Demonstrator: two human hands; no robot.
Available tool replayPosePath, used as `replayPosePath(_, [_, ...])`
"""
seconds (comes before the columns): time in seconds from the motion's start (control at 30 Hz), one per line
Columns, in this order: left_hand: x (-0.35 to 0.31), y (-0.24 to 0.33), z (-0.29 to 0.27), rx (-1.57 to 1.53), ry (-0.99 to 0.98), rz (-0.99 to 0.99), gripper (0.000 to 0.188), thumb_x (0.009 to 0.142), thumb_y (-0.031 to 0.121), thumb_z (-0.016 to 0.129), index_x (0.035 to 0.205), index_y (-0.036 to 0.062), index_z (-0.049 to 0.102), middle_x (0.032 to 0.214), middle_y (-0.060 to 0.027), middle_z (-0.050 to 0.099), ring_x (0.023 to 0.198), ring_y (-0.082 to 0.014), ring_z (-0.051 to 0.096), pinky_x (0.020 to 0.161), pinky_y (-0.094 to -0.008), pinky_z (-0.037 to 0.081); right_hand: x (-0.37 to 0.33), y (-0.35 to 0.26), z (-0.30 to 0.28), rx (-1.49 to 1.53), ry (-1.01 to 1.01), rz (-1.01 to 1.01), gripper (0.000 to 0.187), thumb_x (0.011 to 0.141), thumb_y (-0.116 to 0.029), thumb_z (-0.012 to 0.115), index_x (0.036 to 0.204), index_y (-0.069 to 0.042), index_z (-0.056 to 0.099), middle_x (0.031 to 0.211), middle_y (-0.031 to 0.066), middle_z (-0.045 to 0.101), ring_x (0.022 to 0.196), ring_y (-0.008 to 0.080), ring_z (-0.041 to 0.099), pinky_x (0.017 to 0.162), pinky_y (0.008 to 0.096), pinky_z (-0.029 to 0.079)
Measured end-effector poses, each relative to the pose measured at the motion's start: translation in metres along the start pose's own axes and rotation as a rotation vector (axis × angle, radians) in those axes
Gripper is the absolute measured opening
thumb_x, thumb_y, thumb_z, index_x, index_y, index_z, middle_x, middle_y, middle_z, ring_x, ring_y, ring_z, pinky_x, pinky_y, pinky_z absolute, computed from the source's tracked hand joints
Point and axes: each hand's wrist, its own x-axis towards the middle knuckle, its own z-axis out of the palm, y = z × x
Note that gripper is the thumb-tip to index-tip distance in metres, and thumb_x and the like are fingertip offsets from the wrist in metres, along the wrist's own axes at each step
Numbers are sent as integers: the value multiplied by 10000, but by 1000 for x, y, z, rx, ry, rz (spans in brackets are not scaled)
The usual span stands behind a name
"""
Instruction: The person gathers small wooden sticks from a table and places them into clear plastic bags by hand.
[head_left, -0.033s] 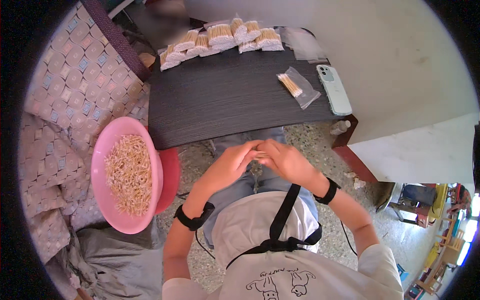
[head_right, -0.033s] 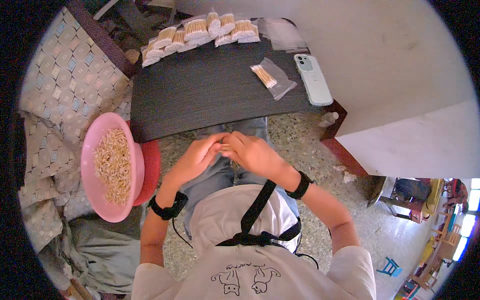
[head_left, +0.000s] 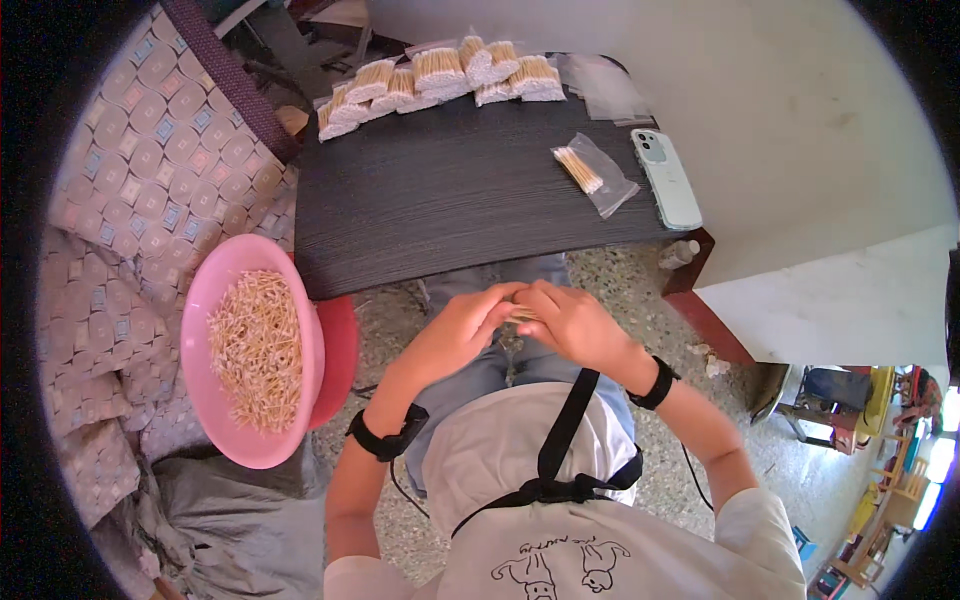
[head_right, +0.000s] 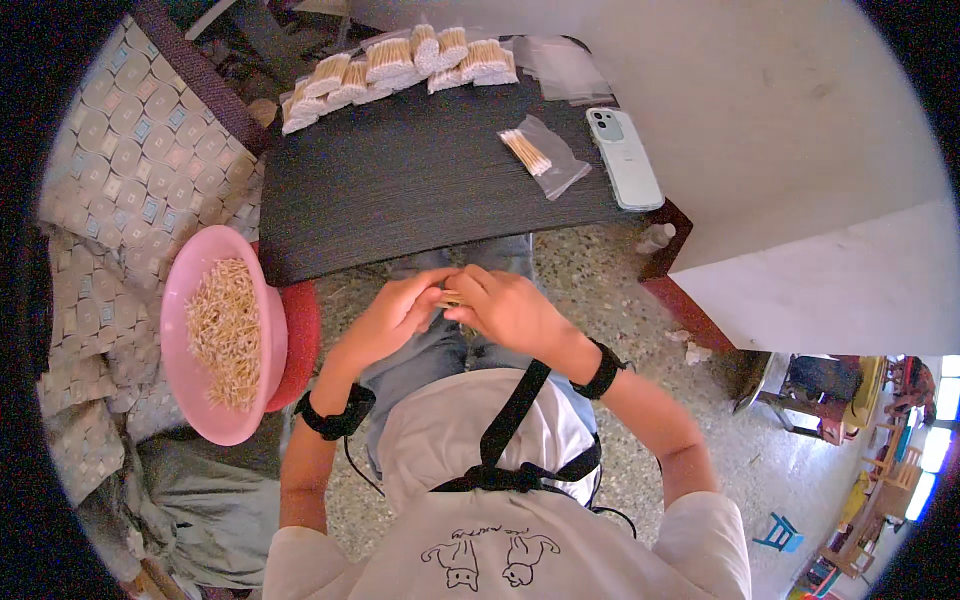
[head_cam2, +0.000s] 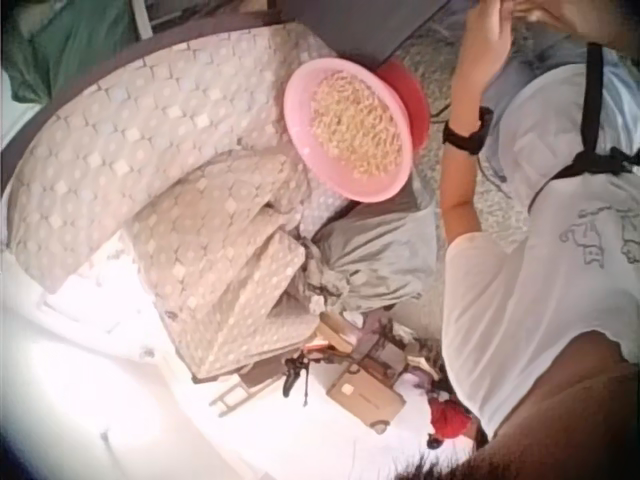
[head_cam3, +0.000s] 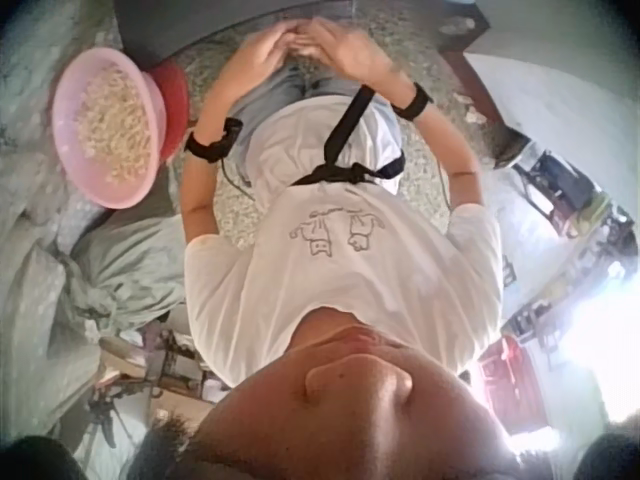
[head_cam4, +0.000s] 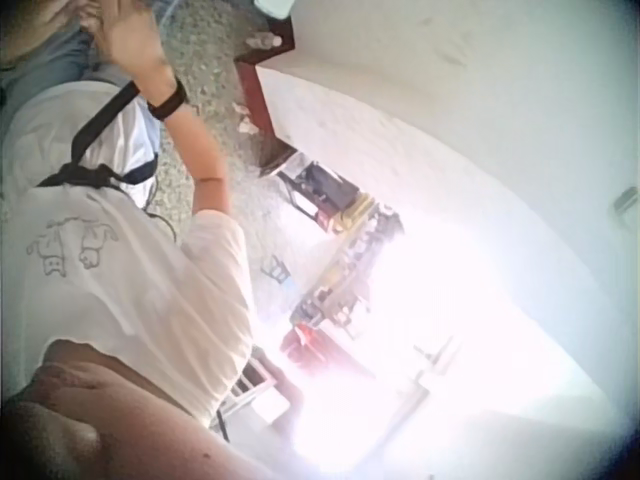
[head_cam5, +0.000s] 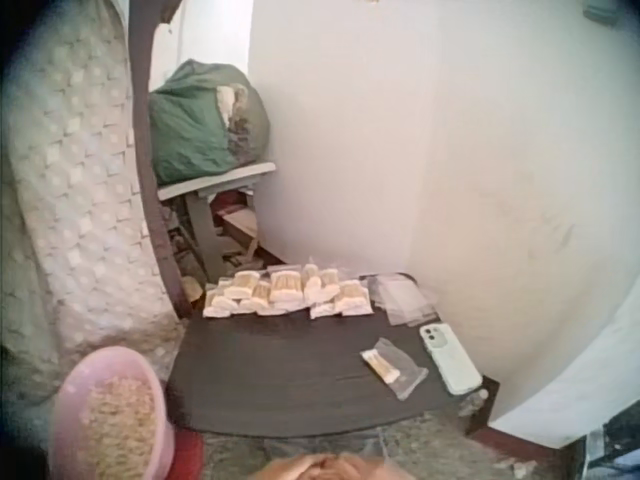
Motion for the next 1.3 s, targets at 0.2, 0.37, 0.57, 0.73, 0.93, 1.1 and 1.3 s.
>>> replayPosePath(0.2, [2, -2, 4, -240, -120, -216, 317, 985, 231, 429, 1208, 22, 513, 729, -76, 568, 554, -116, 481, 513, -284, 411, -5, -4, -2, -308, 2, -106, 276, 848, -265, 595, 975, -32, 521, 867, 99, 526, 723, 281, 592, 616, 356, 491])
replayPosePath(0.37, [4, -3, 10, -322, -134, -251, 335, 987, 263, 429, 1203, 26, 525, 732, -50, 568, 547, -106, 471, 513, -277, 426, -10, 6, -2, -334, -104, -82, 239, 853, -231, 598, 957, -27, 530, 834, 116, 526, 746, 298, 592, 637, 367, 494])
replayPosePath(0.57, [2, 1, 16, -159, 39, -73, 373, 998, 298, 397, 1169, -5, 533, 633, 8, 457, 523, -66, 409, 482, -240, 371, -4, -8, 1, 57, 45, 119, 201, 877, -196, 582, 994, -36, 552, 851, 147, 586, 764, 341, 601, 635, 396, 499])
replayPosePath(0.73, [2, -5, 14, -792, -58, -401, 369, 1001, 320, 381, 1123, 29, 573, 664, 43, 468, 532, -39, 372, 493, -210, 378, -6, -16, 1, -146, 46, 109, 215, 886, -204, 572, 1043, -59, 548, 825, 121, 619, 658, 361, 599, 541, 412, 492])
replayPosePath(0.93, [6, -7, 34, -50, 311, 95, 298, 966, 269, 460, 1001, -5, 571, 627, -104, 541, 535, -202, 556, 485, -330, 415, -10, -10, -6, -59, -85, 181, 170, 903, -174, 552, 952, -11, 553, 772, 144, 616, 705, 324, 624, 563, 400, 474])
replayPosePath(1.1, [-1, -5, 31, 323, 204, 58, 247, 951, 203, 473, 856, -4, 568, 708, -176, 590, 644, -341, 595, 546, -418, 442, -13, -11, -4, 194, -111, 241, 175, 914, -185, 537, 922, -12, 560, 755, 144, 617, 725, 329, 623, 604, 400, 474])
replayPosePath(1.3, [8, -12, 35, 332, 137, -46, 361, 962, 244, 447, 725, -3, 563, 633, -185, 578, 584, -374, 570, 529, -435, 434, -20, -6, -1, -219, -96, 28, 148, 891, -181, 563, 878, -37, 527, 662, 140, 545, 638, 310, 586, 554, 406, 460])
